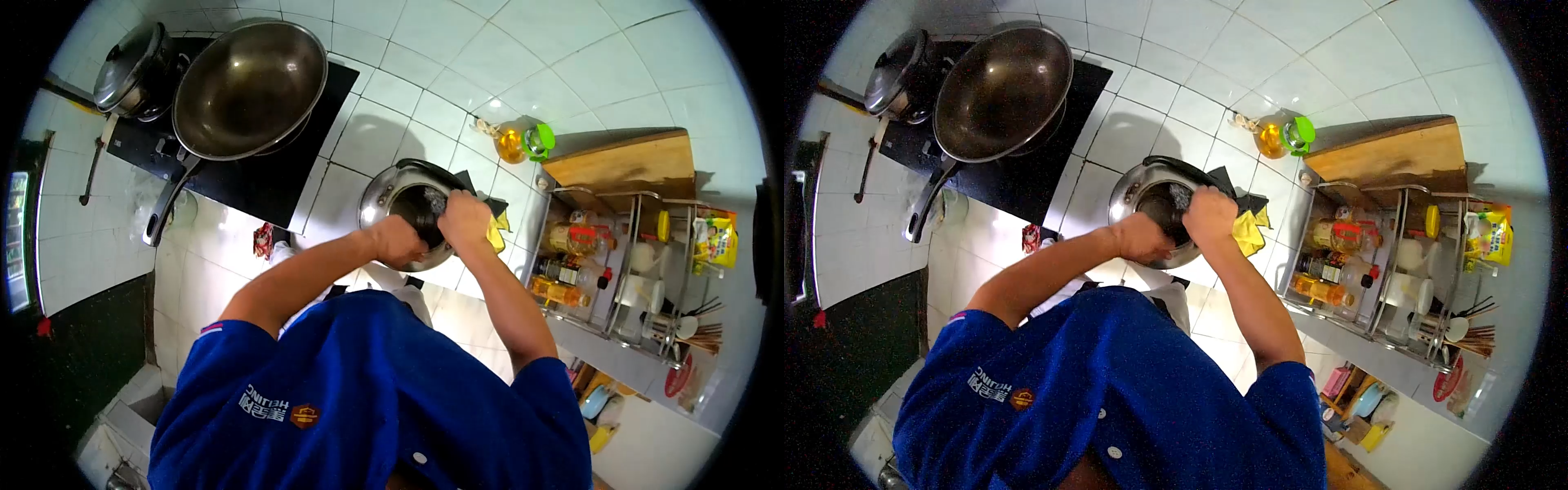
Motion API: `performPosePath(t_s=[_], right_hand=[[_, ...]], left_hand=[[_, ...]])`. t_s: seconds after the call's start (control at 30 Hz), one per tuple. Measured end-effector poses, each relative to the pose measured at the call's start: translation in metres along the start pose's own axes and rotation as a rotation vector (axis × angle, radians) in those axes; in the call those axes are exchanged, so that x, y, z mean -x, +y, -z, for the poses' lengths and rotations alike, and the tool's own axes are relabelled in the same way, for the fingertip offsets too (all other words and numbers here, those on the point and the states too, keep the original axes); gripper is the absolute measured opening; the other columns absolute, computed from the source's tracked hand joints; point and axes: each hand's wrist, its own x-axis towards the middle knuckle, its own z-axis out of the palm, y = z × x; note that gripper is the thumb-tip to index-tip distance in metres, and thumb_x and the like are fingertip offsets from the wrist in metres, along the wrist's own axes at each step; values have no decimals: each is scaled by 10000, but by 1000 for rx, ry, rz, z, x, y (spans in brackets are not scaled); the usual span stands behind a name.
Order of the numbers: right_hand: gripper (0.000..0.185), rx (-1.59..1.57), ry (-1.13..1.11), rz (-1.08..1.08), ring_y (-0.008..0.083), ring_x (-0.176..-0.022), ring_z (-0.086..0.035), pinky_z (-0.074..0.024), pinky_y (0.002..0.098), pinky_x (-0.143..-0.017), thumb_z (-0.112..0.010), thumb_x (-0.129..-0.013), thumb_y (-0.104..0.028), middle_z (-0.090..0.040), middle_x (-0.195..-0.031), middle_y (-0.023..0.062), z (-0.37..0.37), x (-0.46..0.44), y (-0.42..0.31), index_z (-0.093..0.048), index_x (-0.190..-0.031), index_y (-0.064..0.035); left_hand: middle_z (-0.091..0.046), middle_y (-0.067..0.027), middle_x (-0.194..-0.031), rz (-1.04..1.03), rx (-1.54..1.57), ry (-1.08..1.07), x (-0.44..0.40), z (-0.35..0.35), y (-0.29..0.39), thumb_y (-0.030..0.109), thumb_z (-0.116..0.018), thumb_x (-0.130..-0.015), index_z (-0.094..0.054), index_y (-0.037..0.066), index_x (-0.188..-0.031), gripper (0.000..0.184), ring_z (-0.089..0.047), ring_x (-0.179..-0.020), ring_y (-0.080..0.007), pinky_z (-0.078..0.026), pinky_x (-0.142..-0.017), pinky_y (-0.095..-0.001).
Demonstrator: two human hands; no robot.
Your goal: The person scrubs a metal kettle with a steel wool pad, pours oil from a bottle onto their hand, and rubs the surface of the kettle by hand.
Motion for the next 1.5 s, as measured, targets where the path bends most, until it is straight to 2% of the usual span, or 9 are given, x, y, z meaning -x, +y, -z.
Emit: performPosePath(t_s=[0.13,0.2,0.3,0.43,0.7,0.83,1.27,1.4,1.5], right_hand=[[227,-10,-96,-47,309,-874,-705,-564,398,-748,-711,-736,-204,-701,-946,148,15,5,-5,-671,-902,-55],[188,-12,-108,-77,313,-885,-706,-563,406,-755,-668,-771,-199,-707,-944,156,12,4,0,-679,-897,-59],[187,1,-118,-140,313,-869,-706,-560,412,-761,-655,-787,-218,-708,-917,153,12,3,0,-675,-884,-59],[198,11,-59,-61,304,-855,-692,-558,414,-737,-705,-753,-210,-684,-921,132,9,-2,5,-658,-880,-65],[407,-102,180,806,279,-954,-593,-478,401,-806,-762,-542,-52,-609,-974,63,19,-53,-33,-635,-927,-91],[461,-112,111,735,275,-982,-587,-470,420,-811,-752,-563,-50,-613,-1003,53,17,-58,-14,-654,-1007,-126],[423,-48,143,576,239,-1005,-602,-478,389,-786,-753,-615,-77,-615,-1002,36,12,-44,-15,-658,-1023,-138],[371,-91,299,778,262,-962,-610,-479,396,-801,-752,-612,-84,-624,-987,41,17,-46,-38,-660,-969,-126],[364,-41,80,602,258,-975,-612,-478,394,-803,-725,-640,-55,-632,-1005,40,33,-43,-5,-665,-994,-117]], left_hand=[[-721,-100,-824,100,-173,-176,6,20,9,242,-613,-834,-712,133,-950,186,-707,-782,-309,-539,-725,-482],[-712,-86,-867,167,-247,-277,9,24,17,206,-622,-806,-710,121,-999,228,-695,-862,-270,-477,-917,-538],[-638,-97,-942,322,-353,134,13,1,43,254,-645,-821,-667,77,-1017,265,-610,-1003,-289,-171,-1122,-645],[-638,-86,-905,273,-113,410,12,-24,36,509,-628,-865,-625,92,-950,425,-612,-966,-285,-204,-1119,-596],[-636,-61,-857,215,-137,396,15,-34,19,530,-624,-858,-618,116,-917,418,-607,-965,-273,-249,-1090,-571],[-632,-62,-800,101,-213,485,26,-30,10,514,-660,-779,-632,131,-884,398,-610,-909,-255,-342,-1001,-457],[-679,-67,-956,17,-99,302,33,-13,-11,569,-701,-701,-683,120,-921,500,-590,-1092,-273,-341,-1004,-485],[-684,-60,-942,23,-76,342,25,-26,-21,531,-738,-684,-683,123,-904,466,-592,-1082,-279,-328,-1026,-479],[-685,-49,-931,-13,-46,277,33,-5,-14,497,-771,-650,-687,130,-897,450,-614,-1038,-275,-334,-1029,-449]])
